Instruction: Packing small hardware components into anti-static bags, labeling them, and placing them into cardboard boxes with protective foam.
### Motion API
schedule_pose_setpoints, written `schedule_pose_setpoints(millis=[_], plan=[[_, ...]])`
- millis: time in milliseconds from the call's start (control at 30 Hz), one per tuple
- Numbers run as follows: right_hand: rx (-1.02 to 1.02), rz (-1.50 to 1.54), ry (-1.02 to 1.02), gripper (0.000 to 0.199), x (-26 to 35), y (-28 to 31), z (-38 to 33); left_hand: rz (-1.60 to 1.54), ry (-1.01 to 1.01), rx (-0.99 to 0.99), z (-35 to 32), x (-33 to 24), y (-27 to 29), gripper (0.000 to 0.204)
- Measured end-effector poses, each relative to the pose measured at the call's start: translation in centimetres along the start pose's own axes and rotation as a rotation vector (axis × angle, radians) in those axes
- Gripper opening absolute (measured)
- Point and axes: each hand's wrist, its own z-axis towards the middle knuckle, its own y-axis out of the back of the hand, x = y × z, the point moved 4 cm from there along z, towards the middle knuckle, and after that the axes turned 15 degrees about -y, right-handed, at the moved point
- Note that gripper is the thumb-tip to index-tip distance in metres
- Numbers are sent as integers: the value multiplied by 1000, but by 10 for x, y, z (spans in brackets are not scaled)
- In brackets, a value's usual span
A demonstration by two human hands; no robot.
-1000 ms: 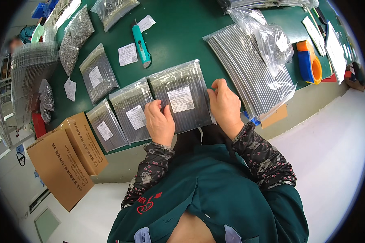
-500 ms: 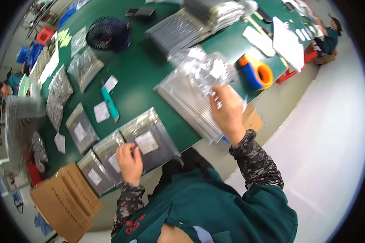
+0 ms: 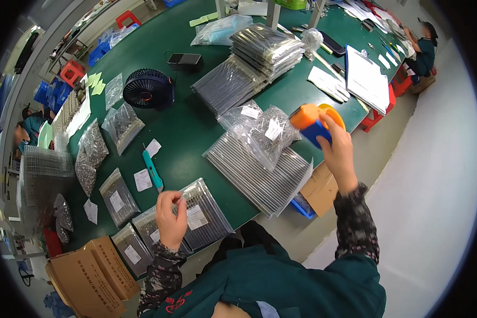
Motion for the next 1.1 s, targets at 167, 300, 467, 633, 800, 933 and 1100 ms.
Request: schedule_pose_setpoints(millis=[167,300,467,633,800,933,1100], plan=[[473,304,146,43,69,35,-41,-444,-104,-6,64,-49,9,24],[669,510,192,43,92,31,-61,-900,11,289,75,-74,-1,22],[718,513,307,42,110,30,-71,-1027,166,463,64,-76,0,18],[729,370,389,60,132,38,-79,-694,-55,206,63,-70,15,10],[622,104,631,75,152,39,-86,-785,131,57,49,-42,14,10],[693,97,476,73,130,42,-84,-843,241,-122,40,-5,37,9],[605,-11,719,68,134,38,-88,-802,245,-96,37,-2,42,10]])
